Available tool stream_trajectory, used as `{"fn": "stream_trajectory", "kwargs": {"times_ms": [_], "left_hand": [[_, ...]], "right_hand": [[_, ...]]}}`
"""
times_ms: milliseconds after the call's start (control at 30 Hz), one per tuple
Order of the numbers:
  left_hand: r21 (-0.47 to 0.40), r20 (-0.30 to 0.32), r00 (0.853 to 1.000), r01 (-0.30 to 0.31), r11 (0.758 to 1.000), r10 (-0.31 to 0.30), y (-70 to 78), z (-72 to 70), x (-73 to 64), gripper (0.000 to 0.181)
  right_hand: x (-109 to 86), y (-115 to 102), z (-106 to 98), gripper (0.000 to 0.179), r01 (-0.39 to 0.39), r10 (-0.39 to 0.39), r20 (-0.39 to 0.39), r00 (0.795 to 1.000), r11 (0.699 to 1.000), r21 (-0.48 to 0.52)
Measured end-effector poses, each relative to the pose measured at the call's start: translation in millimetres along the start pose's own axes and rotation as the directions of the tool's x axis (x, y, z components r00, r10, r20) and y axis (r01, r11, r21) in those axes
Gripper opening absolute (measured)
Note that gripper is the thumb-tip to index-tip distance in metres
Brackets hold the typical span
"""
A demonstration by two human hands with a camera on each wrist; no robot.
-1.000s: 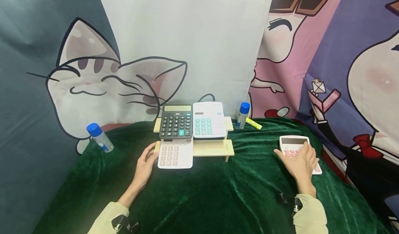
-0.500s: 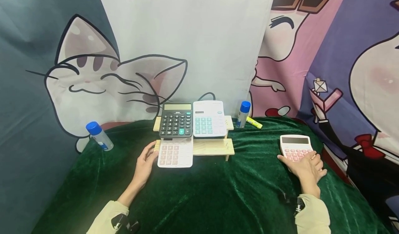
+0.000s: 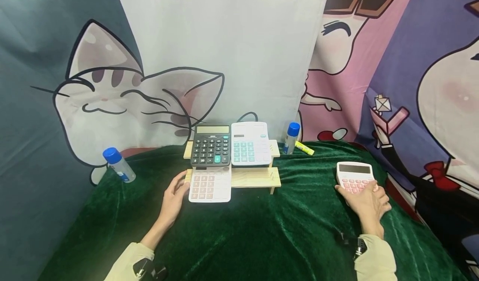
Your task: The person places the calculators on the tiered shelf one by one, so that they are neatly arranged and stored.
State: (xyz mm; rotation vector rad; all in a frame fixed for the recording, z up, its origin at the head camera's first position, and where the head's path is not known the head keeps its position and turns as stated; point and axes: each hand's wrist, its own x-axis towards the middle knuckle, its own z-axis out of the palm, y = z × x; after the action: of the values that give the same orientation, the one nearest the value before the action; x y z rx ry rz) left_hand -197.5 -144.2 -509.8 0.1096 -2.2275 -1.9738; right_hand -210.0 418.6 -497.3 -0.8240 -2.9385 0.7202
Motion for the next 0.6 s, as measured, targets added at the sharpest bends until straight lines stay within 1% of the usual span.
{"fn": "stream_trajectory", "kwargs": {"times_ms": [167, 233, 333, 433, 500, 600], "left_hand": [[0.001, -0.003, 1.000, 0.004, 1.000, -0.004, 0.5, -0.3, -0.3, 0.044], [0.001, -0.003, 1.000, 0.006, 1.000, -0.006, 0.0, -0.4, -0.5, 0.044], [0.000, -0.004, 1.000, 0.008, 1.000, -0.008, 0.0, -0.4, -0.9, 0.045], [-0.001, -0.002, 1.000, 0.007, 1.000, -0.007, 0.4, -0.6, -1.6, 0.045], [0.005, 0.003, 1.000, 0.023, 1.000, -0.023, 8.3, -0.6, -4.1, 0.046], [0.015, 0.012, 0.999, 0.039, 0.999, -0.039, 23.5, -0.7, -9.8, 0.046]], "right_hand": [[-2.9, -5.9, -2.3, 0.137, 0.013, -0.012, -0.011, 1.000, 1.000, 0.021], [-4.7, -9.4, -3.3, 0.136, 0.037, -0.036, -0.019, 0.999, 0.999, 0.025], [-9.1, -16.0, -4.4, 0.130, 0.118, -0.117, -0.042, 0.992, 0.993, 0.026], [-14.2, -23.7, -5.0, 0.124, 0.204, -0.202, -0.070, 0.977, 0.979, 0.021], [-17.5, -29.5, -6.3, 0.123, 0.239, -0.236, -0.078, 0.969, 0.971, 0.033], [-22.1, -38.1, -8.9, 0.122, 0.268, -0.263, -0.090, 0.961, 0.962, 0.047]]}}
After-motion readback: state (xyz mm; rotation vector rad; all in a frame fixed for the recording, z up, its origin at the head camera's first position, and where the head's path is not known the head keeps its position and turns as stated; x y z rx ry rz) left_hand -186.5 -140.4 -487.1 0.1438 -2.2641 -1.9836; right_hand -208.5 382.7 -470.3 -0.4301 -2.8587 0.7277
